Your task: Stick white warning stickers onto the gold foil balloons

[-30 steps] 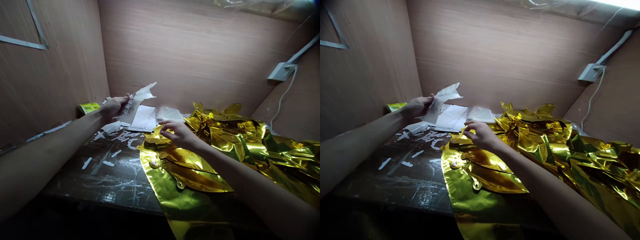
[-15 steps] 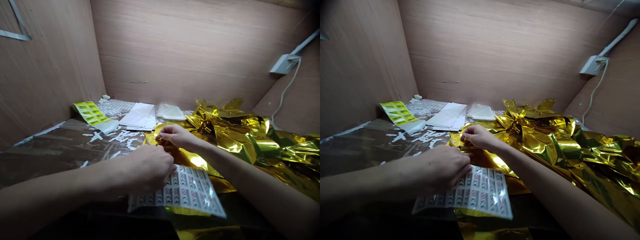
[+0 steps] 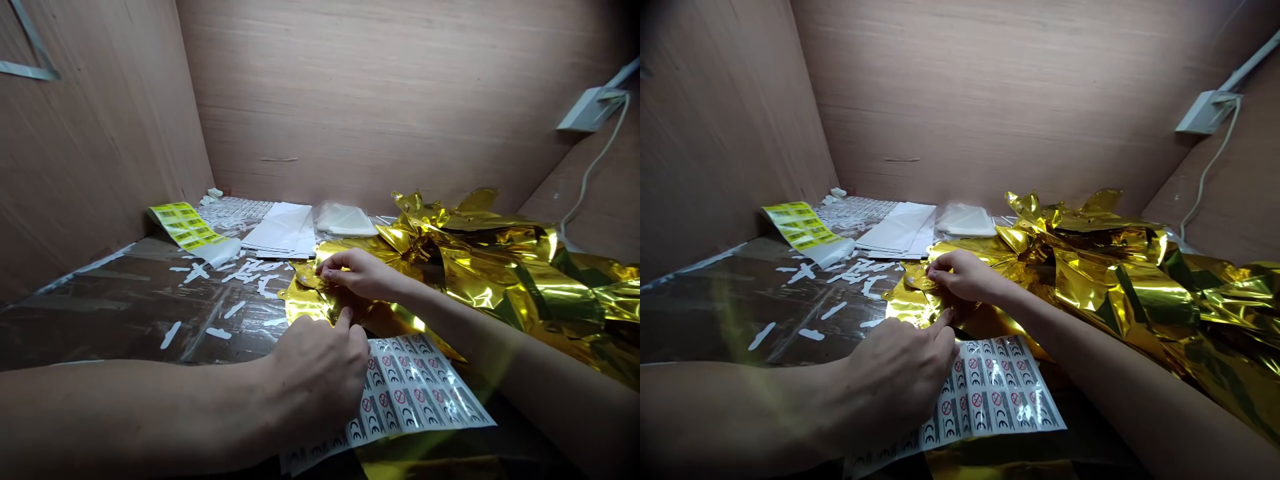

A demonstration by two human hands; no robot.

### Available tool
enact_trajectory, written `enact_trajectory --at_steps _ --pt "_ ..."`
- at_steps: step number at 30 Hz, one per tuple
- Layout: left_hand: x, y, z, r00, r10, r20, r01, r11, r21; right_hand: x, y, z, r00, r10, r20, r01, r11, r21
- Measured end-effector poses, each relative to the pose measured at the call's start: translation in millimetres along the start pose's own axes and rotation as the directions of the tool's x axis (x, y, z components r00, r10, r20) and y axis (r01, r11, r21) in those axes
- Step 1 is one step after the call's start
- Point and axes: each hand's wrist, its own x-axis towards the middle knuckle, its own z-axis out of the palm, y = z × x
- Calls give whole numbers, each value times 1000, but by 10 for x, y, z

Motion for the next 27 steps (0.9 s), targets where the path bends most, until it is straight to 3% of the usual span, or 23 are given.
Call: enact_trajectory --at_steps 6,18,27 --pt "8 -15 12 1000 -8 5 8 999 -53 24 17 13 1000 4 -23 -5 999 -52" --pt "11 -14 22 1000 19 -20 -19 1000 12 37 -13 67 998 6 -67 -13 995 -96" --pt "-19 8 -18 998 48 -29 -47 998 48 46 -32 84 992 -60 -112 36 979 -199"
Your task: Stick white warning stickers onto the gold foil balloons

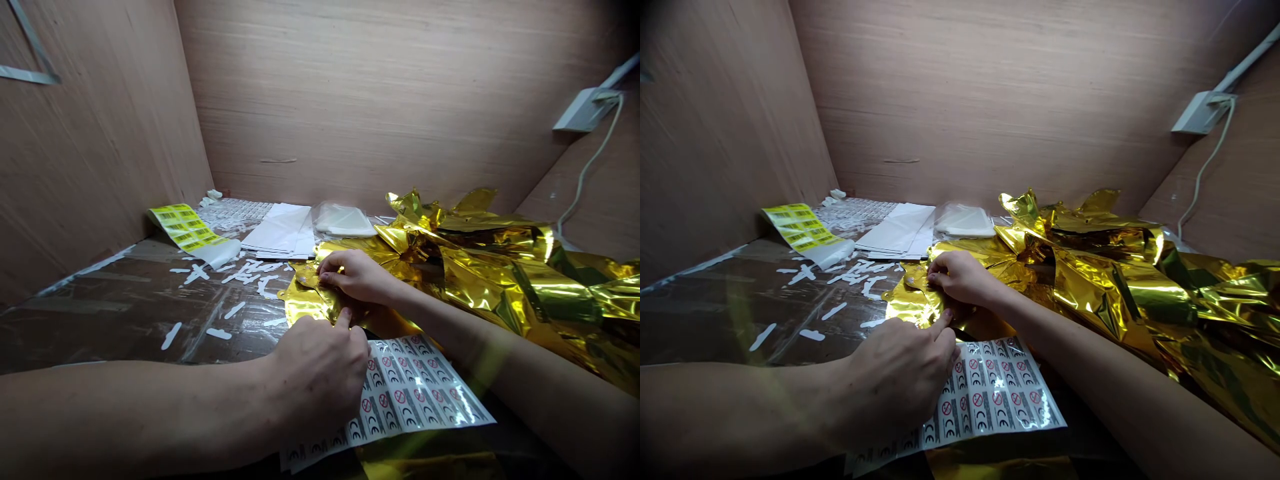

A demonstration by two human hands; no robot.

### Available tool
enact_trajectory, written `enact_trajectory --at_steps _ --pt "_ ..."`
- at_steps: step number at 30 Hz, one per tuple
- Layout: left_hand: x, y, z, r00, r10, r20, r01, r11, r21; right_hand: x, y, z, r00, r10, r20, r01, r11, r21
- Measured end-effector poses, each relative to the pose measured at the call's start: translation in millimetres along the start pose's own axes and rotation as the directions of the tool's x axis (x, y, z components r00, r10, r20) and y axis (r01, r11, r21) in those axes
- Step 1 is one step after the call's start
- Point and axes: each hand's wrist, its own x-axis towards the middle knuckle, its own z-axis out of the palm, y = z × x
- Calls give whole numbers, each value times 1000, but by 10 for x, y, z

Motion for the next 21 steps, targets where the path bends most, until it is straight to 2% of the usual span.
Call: enact_trajectory --at_steps 8,12,16,19,21 --pt "-7 18 11 999 34 -23 -33 999 37 15 15 29 995 -90 -39 84 988 -126" --pt "1 0 45 999 30 -18 -30 999 33 69 45 39 986 -168 -16 158 951 -264" --pt "7 -10 63 999 20 -28 -20 1000 15 175 86 49 981 -196 -14 176 906 -384" --pt "14 -20 66 1000 -29 -4 29 999 -34 211 105 -27 973 -231 28 217 858 -466" --pt "21 -52 61 997 -68 -27 66 995 -73 166 95 -133 970 -242 37 229 842 -489"
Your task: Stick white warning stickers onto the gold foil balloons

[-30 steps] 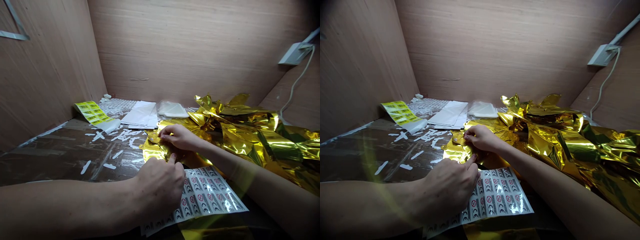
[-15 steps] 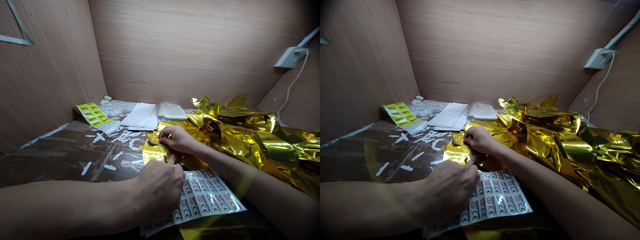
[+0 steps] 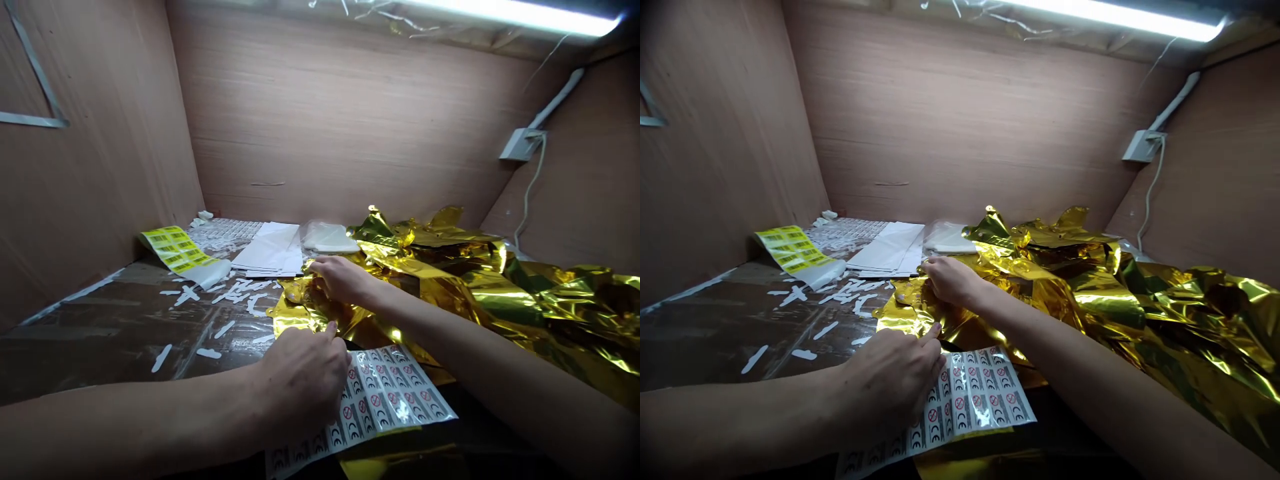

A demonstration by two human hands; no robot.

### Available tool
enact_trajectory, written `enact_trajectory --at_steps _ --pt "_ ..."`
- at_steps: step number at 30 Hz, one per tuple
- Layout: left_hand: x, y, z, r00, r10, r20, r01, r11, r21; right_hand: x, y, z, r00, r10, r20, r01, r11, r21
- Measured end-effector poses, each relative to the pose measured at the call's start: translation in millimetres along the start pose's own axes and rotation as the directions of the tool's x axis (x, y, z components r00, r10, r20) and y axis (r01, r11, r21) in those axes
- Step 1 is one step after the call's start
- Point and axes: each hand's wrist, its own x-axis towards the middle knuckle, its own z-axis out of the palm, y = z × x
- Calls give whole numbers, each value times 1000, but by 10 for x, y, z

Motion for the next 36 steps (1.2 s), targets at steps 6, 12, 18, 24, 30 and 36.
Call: enact_trajectory --at_steps 6,12,18,24,30,36 --pt "32 -425 -354 967 235 -94 -247 960 -132 -451 -15 -411 999 19 34 -22 996 92" --pt "-33 -1505 -942 984 149 96 -71 826 -559 -954 -128 -537 992 48 119 -70 980 184" --pt "-38 -2130 -831 999 29 31 13 486 -874 -1115 -165 -498 987 36 154 -68 976 206" --pt "127 -2021 -584 984 -3 179 165 404 -900 -1181 -249 -431 992 -14 125 2 995 97" --pt "173 -1942 -552 963 51 263 204 498 -843 -1242 -323 -247 992 -21 121 31 996 -87" --pt "172 -1709 -611 848 245 471 211 658 -723 -1212 -290 -286 985 127 113 -119 990 -74"
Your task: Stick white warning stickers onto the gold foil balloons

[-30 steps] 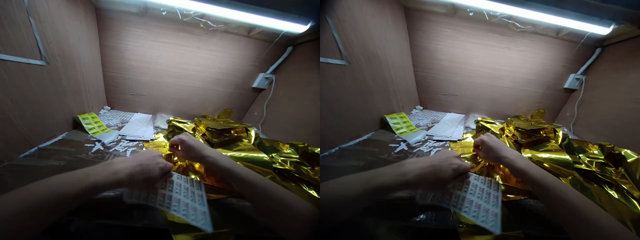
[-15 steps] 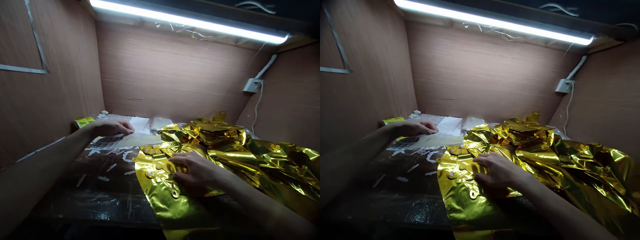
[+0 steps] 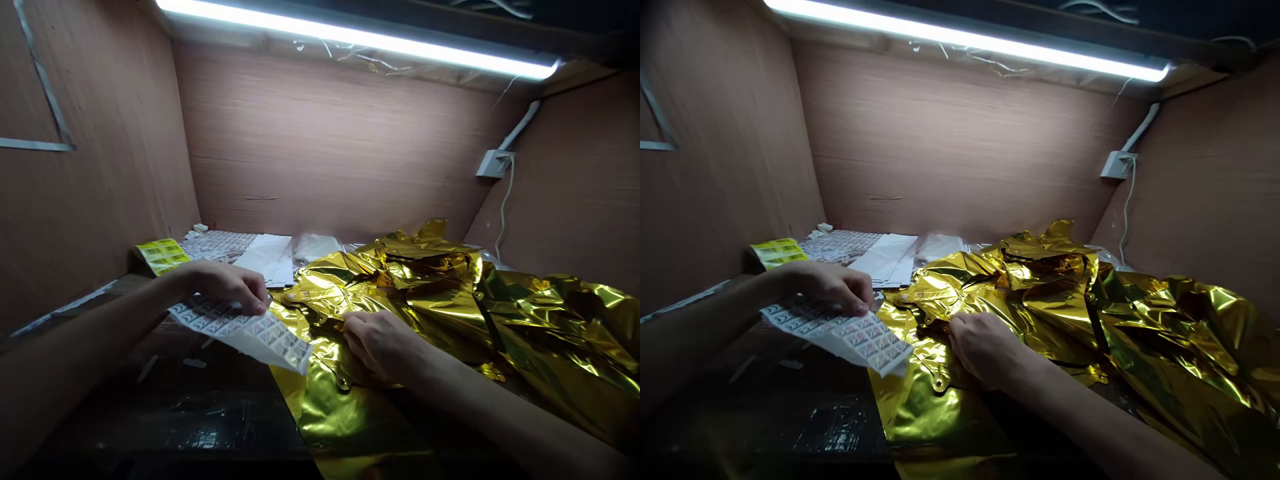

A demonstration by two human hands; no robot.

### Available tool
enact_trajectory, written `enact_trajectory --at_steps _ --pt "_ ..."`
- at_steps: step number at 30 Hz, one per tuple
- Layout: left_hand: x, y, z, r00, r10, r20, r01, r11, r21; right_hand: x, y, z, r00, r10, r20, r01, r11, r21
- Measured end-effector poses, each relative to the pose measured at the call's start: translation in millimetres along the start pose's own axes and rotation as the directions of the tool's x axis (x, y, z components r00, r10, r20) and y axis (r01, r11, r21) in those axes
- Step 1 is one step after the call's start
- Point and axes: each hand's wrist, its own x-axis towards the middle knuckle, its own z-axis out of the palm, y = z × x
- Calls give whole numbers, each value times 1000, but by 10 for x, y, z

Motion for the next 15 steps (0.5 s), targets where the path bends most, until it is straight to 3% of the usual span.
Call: enact_trajectory --at_steps 3,8,12,15 --pt "52 122 137 995 7 95 -11 999 39 16 80 -36 995 70 -68 -59 987 152" --pt "139 282 336 987 158 -22 -156 985 72 61 247 -101 968 238 -86 -162 844 511" --pt "216 331 450 962 165 -217 -103 957 270 71 314 -119 932 307 -195 -176 850 496" --pt "294 342 531 950 160 -267 -20 889 458 31 289 -74 915 242 -321 -116 923 367"
